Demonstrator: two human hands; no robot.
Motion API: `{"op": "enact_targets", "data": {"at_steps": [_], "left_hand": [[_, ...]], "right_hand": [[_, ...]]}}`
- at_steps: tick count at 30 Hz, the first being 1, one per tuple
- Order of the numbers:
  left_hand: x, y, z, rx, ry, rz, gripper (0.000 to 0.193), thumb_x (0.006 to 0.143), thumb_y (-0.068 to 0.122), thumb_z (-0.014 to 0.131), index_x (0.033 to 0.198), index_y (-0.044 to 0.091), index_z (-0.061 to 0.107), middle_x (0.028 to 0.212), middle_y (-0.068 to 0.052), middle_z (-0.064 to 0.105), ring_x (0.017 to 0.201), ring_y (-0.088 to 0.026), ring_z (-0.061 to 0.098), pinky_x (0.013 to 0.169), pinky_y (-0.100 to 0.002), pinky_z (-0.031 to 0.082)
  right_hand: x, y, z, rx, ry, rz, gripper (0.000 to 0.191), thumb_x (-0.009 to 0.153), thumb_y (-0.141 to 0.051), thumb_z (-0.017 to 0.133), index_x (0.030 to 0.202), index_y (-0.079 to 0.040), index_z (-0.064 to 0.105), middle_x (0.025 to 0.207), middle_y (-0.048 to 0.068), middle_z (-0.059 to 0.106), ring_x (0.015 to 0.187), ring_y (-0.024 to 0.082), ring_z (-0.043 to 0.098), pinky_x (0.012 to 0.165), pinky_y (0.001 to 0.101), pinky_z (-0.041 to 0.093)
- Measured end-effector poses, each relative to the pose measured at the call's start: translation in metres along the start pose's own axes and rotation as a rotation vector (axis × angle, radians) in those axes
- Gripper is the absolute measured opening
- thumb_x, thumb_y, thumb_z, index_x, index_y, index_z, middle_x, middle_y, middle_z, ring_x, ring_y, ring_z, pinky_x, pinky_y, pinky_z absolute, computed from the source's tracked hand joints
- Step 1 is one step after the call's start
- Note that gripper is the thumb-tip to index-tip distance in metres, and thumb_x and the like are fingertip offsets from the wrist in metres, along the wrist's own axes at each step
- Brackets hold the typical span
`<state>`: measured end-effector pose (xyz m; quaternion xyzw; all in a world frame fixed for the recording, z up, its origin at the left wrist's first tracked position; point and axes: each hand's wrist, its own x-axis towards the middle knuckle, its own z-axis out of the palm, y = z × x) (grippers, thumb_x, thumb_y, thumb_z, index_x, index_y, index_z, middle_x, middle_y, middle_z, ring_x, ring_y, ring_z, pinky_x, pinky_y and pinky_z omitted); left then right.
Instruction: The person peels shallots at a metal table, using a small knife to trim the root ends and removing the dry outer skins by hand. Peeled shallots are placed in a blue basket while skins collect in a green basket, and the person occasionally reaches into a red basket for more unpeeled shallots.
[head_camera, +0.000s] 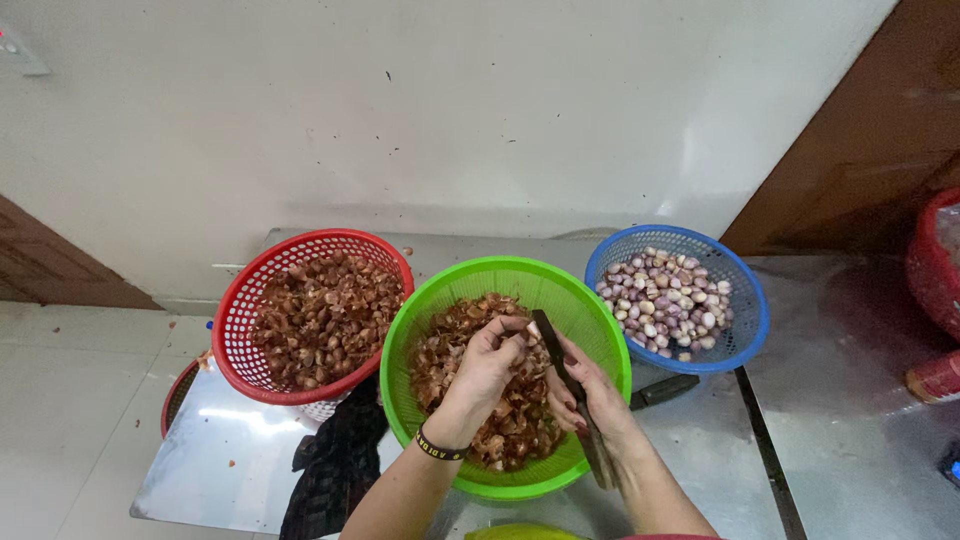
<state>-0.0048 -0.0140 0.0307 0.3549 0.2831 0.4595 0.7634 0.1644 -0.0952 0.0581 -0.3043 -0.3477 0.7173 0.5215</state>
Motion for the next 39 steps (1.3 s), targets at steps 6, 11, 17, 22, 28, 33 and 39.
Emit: {"op": "enact_targets", "data": {"at_steps": [6,11,17,22,28,33,39], "left_hand": [[-0.009,0.004,0.008,0.164,0.004,0.087,0.022,0.099,0.005,0.056,0.119,0.002,0.065,0.082,0.003,0.060,0.064,-0.004,0.049,0.058,-0.021,0.042],[-0.005,-0.004,0.006,0.204,0.054,0.120,0.016,0.098,0.009,0.067,0.113,0.003,0.064,0.076,0.006,0.058,0.061,-0.002,0.046,0.054,-0.019,0.038],[0.004,-0.001,-0.005,0.131,0.061,0.019,0.014,0.093,0.014,0.074,0.102,0.006,0.066,0.079,0.001,0.067,0.064,-0.004,0.055,0.056,-0.020,0.042],[0.002,0.006,-0.010,-0.003,0.052,-0.138,0.016,0.092,0.016,0.076,0.101,0.009,0.064,0.084,0.004,0.069,0.068,-0.005,0.060,0.059,-0.023,0.047],[0.008,-0.004,-0.012,0.184,0.057,0.033,0.016,0.094,0.017,0.076,0.100,0.006,0.067,0.076,0.003,0.064,0.061,-0.004,0.054,0.054,-0.021,0.043],[0.009,-0.006,-0.016,0.279,0.056,0.080,0.015,0.092,0.015,0.076,0.099,0.005,0.067,0.075,0.003,0.064,0.059,-0.004,0.052,0.052,-0.021,0.041],[0.008,0.001,-0.012,0.097,0.083,-0.114,0.014,0.093,0.016,0.075,0.102,0.009,0.067,0.082,0.005,0.066,0.070,-0.004,0.057,0.059,-0.023,0.046]], "right_hand": [[-0.002,0.005,-0.009,-0.066,0.016,-0.065,0.061,0.103,-0.031,0.046,0.162,-0.021,0.033,0.064,-0.001,0.043,0.042,0.009,0.039,0.040,0.0236,0.035],[0.001,0.015,-0.007,-0.252,0.040,-0.153,0.063,0.102,-0.029,0.047,0.162,-0.016,0.032,0.062,0.000,0.043,0.041,0.010,0.040,0.038,0.0253,0.037],[0.000,0.009,-0.012,-0.065,0.024,0.012,0.057,0.105,-0.033,0.039,0.155,-0.009,0.033,0.062,0.000,0.042,0.039,0.010,0.038,0.038,0.0244,0.036],[-0.002,0.007,-0.011,0.004,0.009,0.045,0.058,0.106,-0.033,0.035,0.159,-0.008,0.032,0.062,0.000,0.041,0.039,0.010,0.037,0.037,0.0245,0.034],[0.002,0.018,-0.012,-0.318,0.128,-0.005,0.060,0.101,-0.022,0.040,0.161,-0.021,0.034,0.058,-0.001,0.046,0.039,0.009,0.041,0.037,0.0256,0.041],[0.005,0.024,-0.019,-0.419,0.120,-0.075,0.057,0.105,-0.021,0.043,0.162,-0.017,0.037,0.060,-0.002,0.046,0.042,0.007,0.042,0.038,0.0230,0.038],[0.003,0.007,-0.020,0.068,-0.008,0.013,0.058,0.106,-0.030,0.037,0.161,-0.012,0.030,0.061,-0.003,0.043,0.038,0.006,0.039,0.035,0.0212,0.035]]}}
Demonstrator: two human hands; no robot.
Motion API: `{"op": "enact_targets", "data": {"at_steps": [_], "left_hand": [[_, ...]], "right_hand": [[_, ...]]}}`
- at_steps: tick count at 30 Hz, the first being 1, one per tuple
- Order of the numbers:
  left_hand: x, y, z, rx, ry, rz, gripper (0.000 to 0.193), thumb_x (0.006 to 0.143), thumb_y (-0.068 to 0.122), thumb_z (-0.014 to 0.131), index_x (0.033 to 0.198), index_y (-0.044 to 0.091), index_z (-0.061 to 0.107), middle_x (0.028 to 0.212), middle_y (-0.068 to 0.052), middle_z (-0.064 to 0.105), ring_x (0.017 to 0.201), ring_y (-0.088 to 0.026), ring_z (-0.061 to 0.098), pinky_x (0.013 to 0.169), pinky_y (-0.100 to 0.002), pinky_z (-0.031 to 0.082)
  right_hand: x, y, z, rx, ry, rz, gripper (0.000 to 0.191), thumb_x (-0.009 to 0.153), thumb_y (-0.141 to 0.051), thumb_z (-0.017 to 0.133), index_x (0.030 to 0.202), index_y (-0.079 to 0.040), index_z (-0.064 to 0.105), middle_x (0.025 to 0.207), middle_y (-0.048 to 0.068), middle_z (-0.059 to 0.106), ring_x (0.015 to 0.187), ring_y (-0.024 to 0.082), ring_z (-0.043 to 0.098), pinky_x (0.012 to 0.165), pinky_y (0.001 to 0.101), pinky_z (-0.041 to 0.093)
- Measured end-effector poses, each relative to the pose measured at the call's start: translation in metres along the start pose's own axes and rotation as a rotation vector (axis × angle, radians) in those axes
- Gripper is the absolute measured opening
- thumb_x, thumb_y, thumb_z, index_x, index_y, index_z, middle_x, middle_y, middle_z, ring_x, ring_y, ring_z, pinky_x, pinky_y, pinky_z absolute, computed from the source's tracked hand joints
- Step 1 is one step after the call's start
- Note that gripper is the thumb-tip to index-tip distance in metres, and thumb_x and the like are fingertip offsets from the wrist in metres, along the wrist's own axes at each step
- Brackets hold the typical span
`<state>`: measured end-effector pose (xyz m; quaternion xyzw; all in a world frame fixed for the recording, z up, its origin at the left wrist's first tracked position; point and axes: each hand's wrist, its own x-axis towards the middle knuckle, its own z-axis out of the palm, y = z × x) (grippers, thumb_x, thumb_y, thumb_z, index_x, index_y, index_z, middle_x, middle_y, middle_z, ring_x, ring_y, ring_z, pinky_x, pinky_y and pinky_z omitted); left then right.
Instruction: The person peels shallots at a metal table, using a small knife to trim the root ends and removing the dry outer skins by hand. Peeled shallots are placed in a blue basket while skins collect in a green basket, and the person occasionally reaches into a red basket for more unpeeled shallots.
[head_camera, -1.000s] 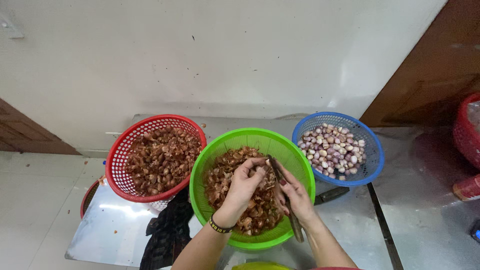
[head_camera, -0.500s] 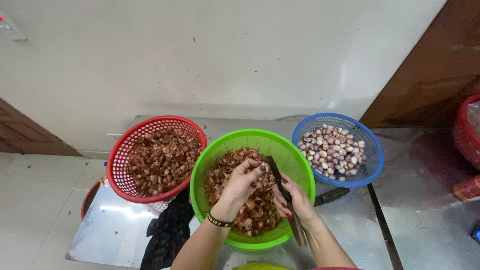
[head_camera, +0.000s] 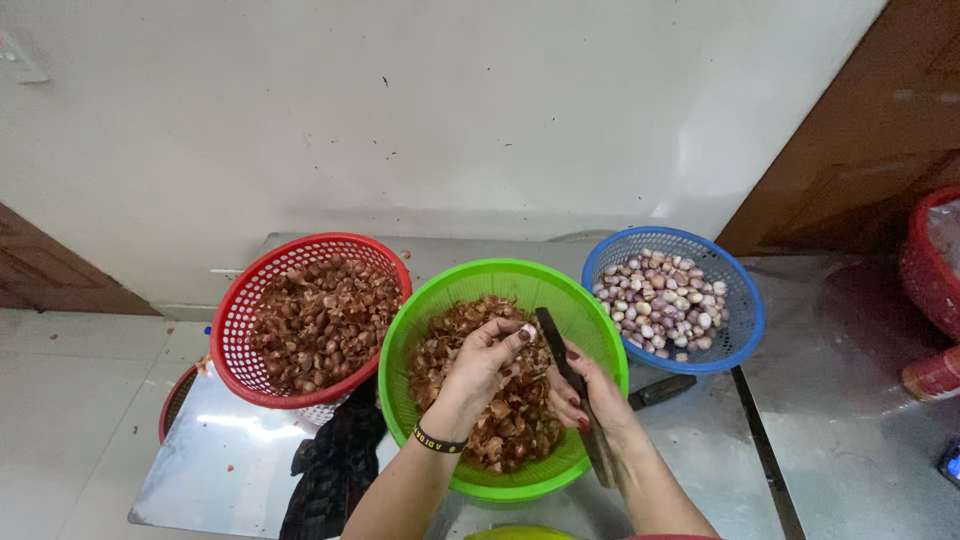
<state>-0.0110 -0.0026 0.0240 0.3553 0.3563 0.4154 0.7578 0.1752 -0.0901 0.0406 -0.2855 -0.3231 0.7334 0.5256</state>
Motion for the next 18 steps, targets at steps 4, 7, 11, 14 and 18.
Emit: {"op": "enact_targets", "data": {"at_steps": [4,7,11,14,18], "left_hand": [[0.002,-0.002,-0.001,-0.080,-0.039,0.010,0.016,0.092,0.014,0.073,0.107,0.010,0.070,0.090,0.004,0.071,0.076,-0.006,0.060,0.062,-0.024,0.046],[0.006,-0.009,-0.004,-0.127,0.006,-0.040,0.018,0.091,0.012,0.070,0.108,0.010,0.068,0.095,0.003,0.073,0.085,-0.007,0.068,0.071,-0.026,0.056],[0.011,-0.019,-0.008,-0.175,-0.126,0.056,0.017,0.097,0.013,0.075,0.111,0.006,0.069,0.093,0.000,0.071,0.074,-0.008,0.057,0.060,-0.025,0.045],[0.010,-0.020,-0.010,-0.196,-0.111,0.002,0.019,0.095,0.013,0.075,0.112,0.006,0.069,0.095,-0.001,0.072,0.076,-0.008,0.059,0.060,-0.024,0.045],[0.008,-0.016,-0.009,-0.170,-0.087,0.001,0.022,0.093,0.013,0.073,0.113,0.006,0.069,0.096,0.001,0.072,0.078,-0.006,0.062,0.062,-0.023,0.047]], "right_hand": [[-0.004,-0.002,0.006,-0.106,0.016,-0.040,0.059,0.105,-0.030,0.037,0.162,-0.019,0.030,0.060,-0.003,0.042,0.039,0.008,0.040,0.037,0.0225,0.038],[-0.001,0.006,0.011,-0.305,0.037,-0.068,0.059,0.103,-0.026,0.041,0.161,-0.023,0.029,0.061,-0.001,0.043,0.040,0.009,0.040,0.040,0.0252,0.040],[0.003,0.010,0.009,-0.370,0.097,-0.133,0.055,0.105,-0.028,0.041,0.159,-0.016,0.038,0.060,-0.001,0.043,0.040,0.009,0.040,0.039,0.0259,0.041],[0.002,0.007,0.007,-0.198,0.094,-0.045,0.053,0.107,-0.031,0.037,0.155,-0.010,0.041,0.059,-0.002,0.041,0.039,0.010,0.039,0.037,0.0249,0.039],[-0.004,-0.001,0.010,-0.006,0.013,0.012,0.050,0.110,-0.036,0.036,0.149,-0.004,0.037,0.061,-0.001,0.039,0.038,0.009,0.035,0.036,0.0231,0.034]]}}
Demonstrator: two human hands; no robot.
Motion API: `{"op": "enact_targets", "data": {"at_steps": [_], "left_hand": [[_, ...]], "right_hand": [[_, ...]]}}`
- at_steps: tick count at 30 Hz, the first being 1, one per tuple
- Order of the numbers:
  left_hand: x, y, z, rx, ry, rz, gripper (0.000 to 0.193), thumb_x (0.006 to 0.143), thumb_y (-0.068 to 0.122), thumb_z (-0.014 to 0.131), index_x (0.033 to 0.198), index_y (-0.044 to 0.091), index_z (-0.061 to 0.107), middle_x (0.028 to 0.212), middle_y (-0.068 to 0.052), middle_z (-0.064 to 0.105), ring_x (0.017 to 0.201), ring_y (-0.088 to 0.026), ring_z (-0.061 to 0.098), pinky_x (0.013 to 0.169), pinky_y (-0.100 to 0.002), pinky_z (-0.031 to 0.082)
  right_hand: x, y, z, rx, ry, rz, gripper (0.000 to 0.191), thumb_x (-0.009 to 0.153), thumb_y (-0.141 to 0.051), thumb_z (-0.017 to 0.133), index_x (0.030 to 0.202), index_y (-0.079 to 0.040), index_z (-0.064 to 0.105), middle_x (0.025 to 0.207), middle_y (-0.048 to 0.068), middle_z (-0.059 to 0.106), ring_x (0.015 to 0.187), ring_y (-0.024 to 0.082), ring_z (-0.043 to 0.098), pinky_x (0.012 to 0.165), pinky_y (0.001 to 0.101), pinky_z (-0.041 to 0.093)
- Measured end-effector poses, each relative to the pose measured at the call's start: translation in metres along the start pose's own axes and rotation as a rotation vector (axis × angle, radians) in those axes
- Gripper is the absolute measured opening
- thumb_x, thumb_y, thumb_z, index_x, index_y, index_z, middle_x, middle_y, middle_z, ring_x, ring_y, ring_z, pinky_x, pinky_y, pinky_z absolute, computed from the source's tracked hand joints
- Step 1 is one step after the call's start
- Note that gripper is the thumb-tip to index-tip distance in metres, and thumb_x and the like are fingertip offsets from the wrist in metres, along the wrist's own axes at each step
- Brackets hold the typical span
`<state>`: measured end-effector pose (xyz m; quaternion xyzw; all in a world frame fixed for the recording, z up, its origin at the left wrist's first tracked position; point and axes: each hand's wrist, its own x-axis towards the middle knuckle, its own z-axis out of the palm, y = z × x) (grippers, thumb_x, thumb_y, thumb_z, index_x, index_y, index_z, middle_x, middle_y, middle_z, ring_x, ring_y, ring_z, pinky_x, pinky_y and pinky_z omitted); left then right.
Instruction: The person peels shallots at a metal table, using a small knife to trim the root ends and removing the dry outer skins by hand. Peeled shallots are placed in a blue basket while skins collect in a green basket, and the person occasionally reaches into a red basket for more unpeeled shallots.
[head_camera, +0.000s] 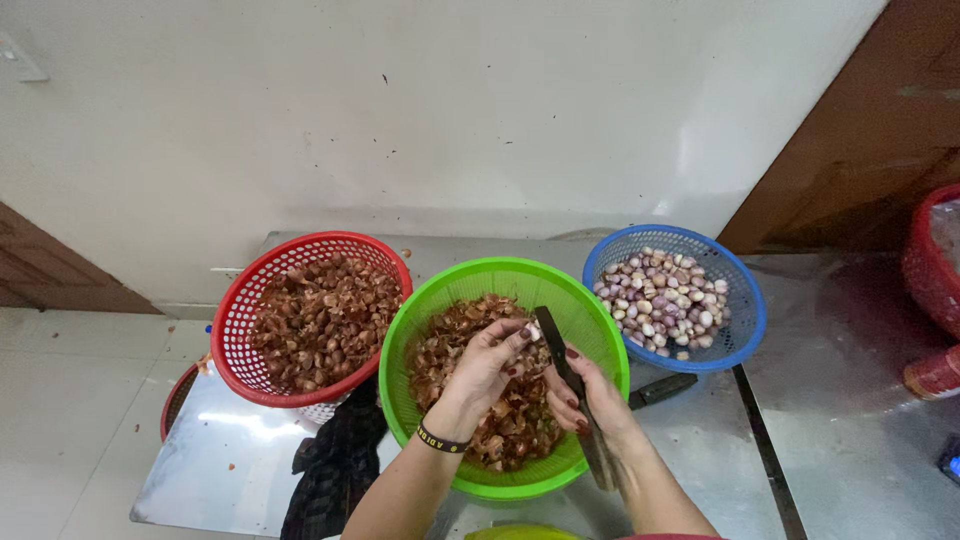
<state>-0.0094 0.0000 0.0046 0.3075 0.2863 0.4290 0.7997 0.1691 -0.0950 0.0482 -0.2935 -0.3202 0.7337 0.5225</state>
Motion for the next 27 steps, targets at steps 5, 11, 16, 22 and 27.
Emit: {"op": "enact_targets", "data": {"at_steps": [5,11,16,22,27], "left_hand": [[0.003,0.001,0.001,0.315,0.024,0.228,0.025,0.096,0.011,0.073,0.120,0.002,0.073,0.094,0.000,0.072,0.075,-0.005,0.058,0.063,-0.021,0.048],[0.004,0.004,-0.002,0.207,-0.016,0.159,0.026,0.097,0.008,0.068,0.122,0.001,0.071,0.101,-0.001,0.074,0.082,-0.005,0.064,0.068,-0.020,0.050],[0.001,0.004,0.001,0.115,-0.011,0.087,0.025,0.095,0.010,0.067,0.120,0.003,0.070,0.097,-0.001,0.075,0.072,-0.006,0.060,0.060,-0.024,0.049],[-0.004,-0.003,0.015,0.345,0.078,0.275,0.026,0.097,0.009,0.071,0.122,0.000,0.071,0.097,0.001,0.073,0.079,-0.003,0.061,0.066,-0.019,0.050],[-0.005,0.001,0.011,0.152,0.018,0.112,0.027,0.098,0.012,0.069,0.123,0.001,0.071,0.085,0.002,0.067,0.065,-0.005,0.052,0.056,-0.022,0.044]], "right_hand": [[-0.003,-0.006,0.011,-0.146,0.049,0.038,0.056,0.104,-0.033,0.037,0.159,-0.021,0.036,0.059,-0.002,0.039,0.038,0.009,0.035,0.037,0.0247,0.036],[-0.003,-0.004,0.009,-0.106,0.023,0.029,0.058,0.105,-0.031,0.033,0.159,-0.013,0.038,0.058,-0.002,0.040,0.037,0.009,0.036,0.037,0.0241,0.036],[0.002,0.011,-0.010,-0.232,0.098,0.013,0.056,0.103,-0.028,0.035,0.157,-0.015,0.039,0.056,-0.002,0.042,0.037,0.010,0.039,0.037,0.0249,0.038],[0.010,0.031,-0.011,-0.560,0.173,-0.241,0.056,0.105,-0.022,0.042,0.161,-0.016,0.042,0.056,-0.005,0.041,0.042,0.006,0.037,0.039,0.0222,0.038],[0.004,0.011,0.000,-0.151,0.128,-0.014,0.054,0.105,-0.032,0.037,0.154,-0.012,0.041,0.056,-0.003,0.041,0.037,0.009,0.037,0.034,0.0236,0.034]]}}
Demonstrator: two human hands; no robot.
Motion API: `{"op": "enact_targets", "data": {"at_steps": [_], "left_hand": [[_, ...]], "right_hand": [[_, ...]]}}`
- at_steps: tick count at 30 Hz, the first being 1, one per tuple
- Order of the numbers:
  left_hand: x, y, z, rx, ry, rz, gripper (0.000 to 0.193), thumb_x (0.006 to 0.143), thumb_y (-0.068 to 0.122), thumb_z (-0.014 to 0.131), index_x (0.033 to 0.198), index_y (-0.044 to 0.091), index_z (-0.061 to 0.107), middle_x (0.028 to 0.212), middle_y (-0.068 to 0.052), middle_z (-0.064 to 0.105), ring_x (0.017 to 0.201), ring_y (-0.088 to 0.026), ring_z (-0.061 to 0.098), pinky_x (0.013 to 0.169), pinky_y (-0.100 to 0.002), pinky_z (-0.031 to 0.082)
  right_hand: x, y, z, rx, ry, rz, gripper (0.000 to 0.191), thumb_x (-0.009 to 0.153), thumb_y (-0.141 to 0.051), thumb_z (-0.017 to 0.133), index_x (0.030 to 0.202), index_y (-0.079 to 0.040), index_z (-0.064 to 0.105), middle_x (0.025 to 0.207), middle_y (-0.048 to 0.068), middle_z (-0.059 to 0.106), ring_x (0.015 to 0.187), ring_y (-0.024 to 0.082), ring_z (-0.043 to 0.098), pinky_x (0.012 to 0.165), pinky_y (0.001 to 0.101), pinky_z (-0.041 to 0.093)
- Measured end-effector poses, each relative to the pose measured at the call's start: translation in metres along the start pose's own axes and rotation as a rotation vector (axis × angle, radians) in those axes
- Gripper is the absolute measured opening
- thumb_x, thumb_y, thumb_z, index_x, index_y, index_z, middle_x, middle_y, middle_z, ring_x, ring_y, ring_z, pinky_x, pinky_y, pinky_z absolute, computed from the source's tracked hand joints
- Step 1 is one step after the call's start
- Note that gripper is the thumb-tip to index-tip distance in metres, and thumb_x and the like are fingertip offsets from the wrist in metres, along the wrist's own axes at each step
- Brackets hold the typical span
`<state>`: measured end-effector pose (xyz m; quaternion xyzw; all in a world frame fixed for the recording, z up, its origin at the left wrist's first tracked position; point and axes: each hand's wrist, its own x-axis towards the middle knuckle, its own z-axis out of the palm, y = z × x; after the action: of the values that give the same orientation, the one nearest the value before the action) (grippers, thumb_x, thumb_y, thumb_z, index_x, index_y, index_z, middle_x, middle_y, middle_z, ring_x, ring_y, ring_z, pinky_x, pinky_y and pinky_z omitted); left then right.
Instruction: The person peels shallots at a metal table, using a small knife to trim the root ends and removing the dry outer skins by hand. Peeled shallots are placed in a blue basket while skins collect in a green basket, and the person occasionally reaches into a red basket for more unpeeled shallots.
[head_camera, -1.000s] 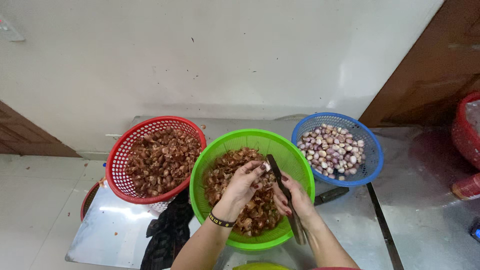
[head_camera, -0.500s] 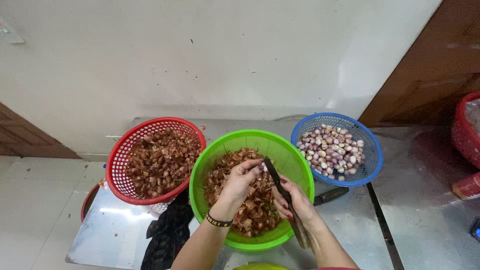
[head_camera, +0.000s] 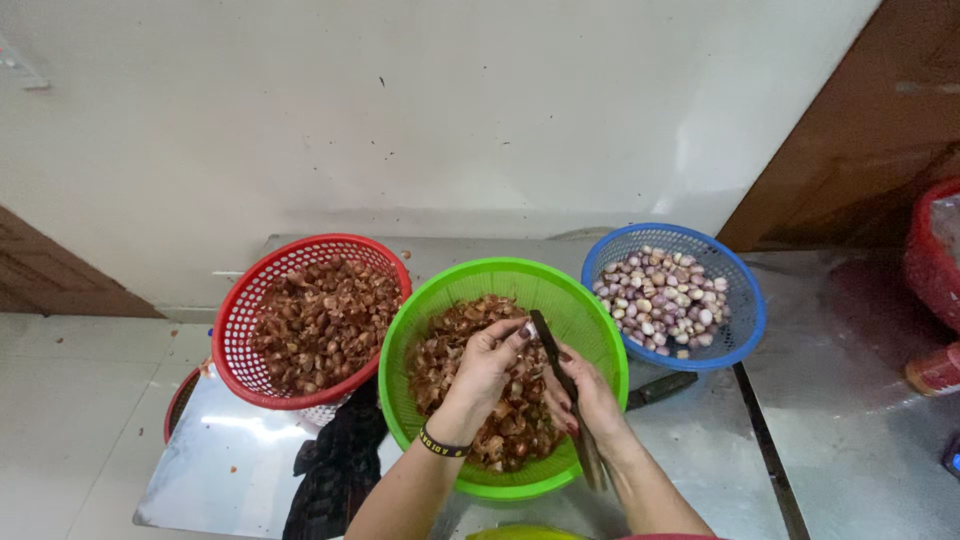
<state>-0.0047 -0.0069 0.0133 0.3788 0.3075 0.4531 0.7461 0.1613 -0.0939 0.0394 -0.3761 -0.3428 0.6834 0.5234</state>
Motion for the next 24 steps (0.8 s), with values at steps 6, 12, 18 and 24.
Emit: {"op": "enact_targets", "data": {"at_steps": [6,12,18,24], "left_hand": [[0.003,0.003,-0.002,-0.026,-0.035,-0.072,0.027,0.099,0.012,0.067,0.124,0.003,0.068,0.088,0.002,0.068,0.070,-0.005,0.055,0.059,-0.023,0.046],[0.002,0.014,-0.002,-0.079,-0.006,-0.103,0.027,0.099,0.007,0.065,0.125,0.003,0.070,0.102,-0.001,0.074,0.080,-0.007,0.064,0.064,-0.025,0.049],[-0.001,0.020,0.001,-0.037,0.019,-0.139,0.025,0.098,0.011,0.064,0.122,0.008,0.071,0.100,0.002,0.075,0.066,-0.003,0.053,0.057,-0.023,0.044],[0.004,0.012,-0.003,0.147,0.067,-0.220,0.016,0.102,0.022,0.063,0.108,0.010,0.069,0.087,0.000,0.070,0.062,-0.005,0.055,0.052,-0.024,0.041]], "right_hand": [[-0.005,-0.011,0.011,-0.041,-0.009,-0.015,0.057,0.104,-0.032,0.036,0.158,-0.012,0.039,0.057,-0.003,0.039,0.038,0.010,0.036,0.036,0.0248,0.036],[0.000,-0.016,-0.004,-0.080,0.106,-0.104,0.055,0.104,-0.029,0.035,0.157,-0.012,0.040,0.059,-0.002,0.039,0.039,0.009,0.038,0.037,0.0247,0.036],[0.005,-0.013,-0.015,-0.312,0.240,-0.090,0.058,0.102,-0.023,0.040,0.160,-0.019,0.034,0.063,-0.001,0.047,0.043,0.008,0.040,0.040,0.0233,0.038],[-0.008,-0.012,-0.014,-0.412,-0.007,-0.143,0.060,0.104,-0.032,0.046,0.162,-0.025,0.031,0.062,-0.003,0.044,0.043,0.007,0.039,0.039,0.0222,0.038]]}}
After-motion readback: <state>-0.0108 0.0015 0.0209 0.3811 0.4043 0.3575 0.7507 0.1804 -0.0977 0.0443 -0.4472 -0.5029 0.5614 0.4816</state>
